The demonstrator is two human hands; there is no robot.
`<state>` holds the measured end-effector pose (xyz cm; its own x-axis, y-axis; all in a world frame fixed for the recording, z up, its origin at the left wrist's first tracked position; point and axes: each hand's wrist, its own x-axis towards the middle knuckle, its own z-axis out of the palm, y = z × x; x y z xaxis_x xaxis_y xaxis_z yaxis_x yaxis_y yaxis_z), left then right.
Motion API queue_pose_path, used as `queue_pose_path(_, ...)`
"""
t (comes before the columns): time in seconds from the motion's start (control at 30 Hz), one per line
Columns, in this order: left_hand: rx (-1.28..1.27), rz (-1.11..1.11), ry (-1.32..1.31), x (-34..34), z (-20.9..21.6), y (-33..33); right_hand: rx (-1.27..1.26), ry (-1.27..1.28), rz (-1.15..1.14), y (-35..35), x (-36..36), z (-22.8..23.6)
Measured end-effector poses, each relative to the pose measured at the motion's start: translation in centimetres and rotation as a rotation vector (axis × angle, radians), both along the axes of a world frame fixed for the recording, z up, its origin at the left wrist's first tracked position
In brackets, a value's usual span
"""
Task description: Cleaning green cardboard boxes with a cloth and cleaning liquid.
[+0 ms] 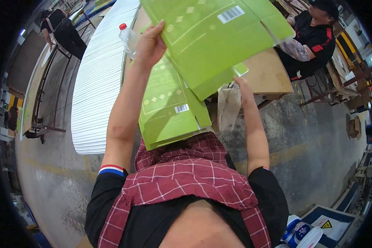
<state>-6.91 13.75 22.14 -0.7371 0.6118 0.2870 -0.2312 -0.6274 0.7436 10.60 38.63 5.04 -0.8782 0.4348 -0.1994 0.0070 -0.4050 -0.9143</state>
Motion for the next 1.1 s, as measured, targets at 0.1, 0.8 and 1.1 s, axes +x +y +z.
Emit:
queue_pose_path(0.1, -0.096, 0.186, 0.22, 0.3, 1.1, -3.7, 0.075, 0.106, -0.116, 2.1, -2.8, 0.8)
queue_pose_path(0.8, -1.187, 0.412, 1.463, 4.0, -18.3, -17.9, 0.113, 0.258, 0.198, -3.4, -0.6, 9.0)
queue_pose_path(1.1, -1.198, 0.43, 1.301, 4.4, -20.5, -17.2, 1.511, 0.59, 0.775, -14.3, -4.2, -0.6)
